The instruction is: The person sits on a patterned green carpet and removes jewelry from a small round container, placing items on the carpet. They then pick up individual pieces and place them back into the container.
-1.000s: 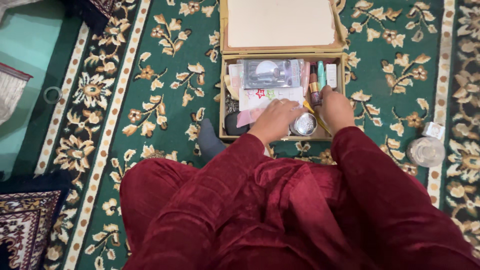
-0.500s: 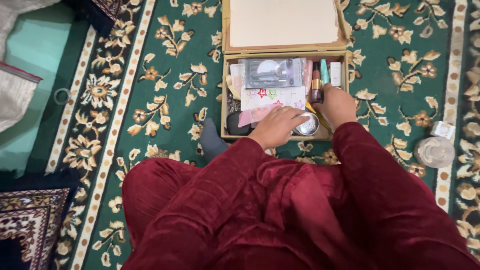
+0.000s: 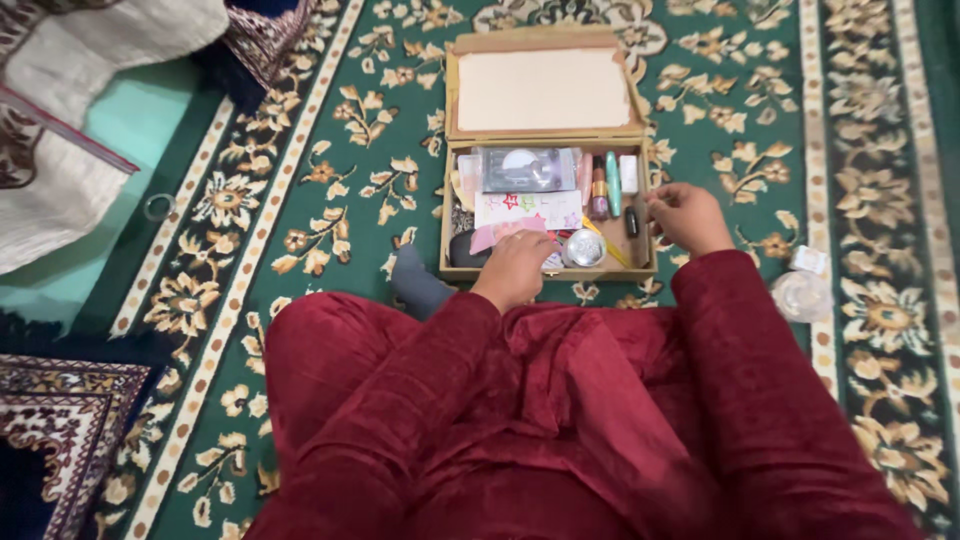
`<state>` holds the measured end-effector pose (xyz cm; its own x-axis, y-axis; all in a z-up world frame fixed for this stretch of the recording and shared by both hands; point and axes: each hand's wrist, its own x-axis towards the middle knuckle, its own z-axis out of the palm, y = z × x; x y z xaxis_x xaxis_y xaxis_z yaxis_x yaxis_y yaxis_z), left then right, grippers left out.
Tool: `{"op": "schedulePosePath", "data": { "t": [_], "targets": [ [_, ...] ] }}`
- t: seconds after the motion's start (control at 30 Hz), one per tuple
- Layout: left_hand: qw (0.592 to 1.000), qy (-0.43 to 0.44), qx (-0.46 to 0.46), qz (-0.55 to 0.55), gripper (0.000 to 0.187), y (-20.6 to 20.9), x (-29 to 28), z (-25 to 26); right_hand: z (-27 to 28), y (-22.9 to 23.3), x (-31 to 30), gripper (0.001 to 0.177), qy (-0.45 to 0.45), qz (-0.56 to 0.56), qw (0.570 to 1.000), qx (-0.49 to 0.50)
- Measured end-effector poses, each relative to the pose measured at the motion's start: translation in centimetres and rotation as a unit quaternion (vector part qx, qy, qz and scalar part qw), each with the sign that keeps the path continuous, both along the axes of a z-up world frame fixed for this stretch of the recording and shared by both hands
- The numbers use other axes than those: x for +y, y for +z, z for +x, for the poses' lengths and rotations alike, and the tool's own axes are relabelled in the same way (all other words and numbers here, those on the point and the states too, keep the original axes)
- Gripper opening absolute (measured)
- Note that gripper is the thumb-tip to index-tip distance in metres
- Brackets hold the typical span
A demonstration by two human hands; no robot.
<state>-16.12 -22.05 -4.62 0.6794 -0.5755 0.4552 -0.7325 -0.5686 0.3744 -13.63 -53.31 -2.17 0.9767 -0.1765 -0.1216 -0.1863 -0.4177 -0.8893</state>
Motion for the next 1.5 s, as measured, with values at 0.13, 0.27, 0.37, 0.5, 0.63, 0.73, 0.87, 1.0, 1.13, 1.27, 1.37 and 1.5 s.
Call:
{"op": "schedulePosePath", "data": {
  "t": [0.13,0.27,0.37,0.5,0.63,0.73,0.87,1.0,1.13,1.27,1.37,1.5],
  "targets": [
    [0.961,0.104,0.132,0.220,0.024,0.8,-0.1,-0.3,-3.6,3.4,2.5,0.021,0.033,0.015,0.999,0.037],
    [0.935,0.134,0.206,0.257,0.028,2.0,-0.7,1.5,-4.0,8.5,4.7,0.028,0.117,-0.070,0.980,0.147],
    [0.926,0.143,0.224,0.268,0.031,2.6,-1.2,3.1,-3.4,10.0,5.2,0.031,0.116,-0.134,0.978,0.113],
    [0.916,0.154,0.238,0.286,0.031,2.0,-1.0,3.5,-3.6,5.6,5.2,0.031,0.112,-0.183,0.975,0.065],
    [0.916,0.165,0.222,0.290,0.035,0.9,-0.5,4.8,-1.9,-1.1,3.9,0.038,0.181,-0.302,0.935,0.044],
    [0.921,0.153,0.195,0.299,0.036,0.1,-1.1,5.5,-0.6,-5.5,4.0,0.055,0.224,-0.282,0.929,-0.082],
    [0.903,0.157,0.202,0.345,0.036,-0.9,-2.3,5.5,-0.2,-9.5,4.7,0.069,0.284,-0.318,0.896,-0.122],
    [0.896,0.117,0.194,0.382,0.032,-0.6,-2.2,5.6,-0.3,-9.9,4.2,0.062,0.294,-0.254,0.913,-0.125],
    [0.907,0.060,0.201,0.364,0.047,0.5,-0.7,6.8,-0.2,-8.4,5.5,0.062,0.304,-0.218,0.921,-0.109],
    [0.902,0.044,0.217,0.371,0.041,0.3,-1.2,6.9,0.3,-6.2,6.3,0.063,0.292,-0.247,0.924,0.012],
    [0.925,0.022,0.164,0.342,0.035,0.1,-2.1,7.8,0.3,-4.3,2.4,0.059,0.195,-0.178,0.962,-0.069],
    [0.970,-0.025,0.080,0.228,0.024,0.4,-4.7,9.4,-0.2,-1.8,-11.2,0.050,-0.068,-0.270,0.960,0.013]
  ]
}}
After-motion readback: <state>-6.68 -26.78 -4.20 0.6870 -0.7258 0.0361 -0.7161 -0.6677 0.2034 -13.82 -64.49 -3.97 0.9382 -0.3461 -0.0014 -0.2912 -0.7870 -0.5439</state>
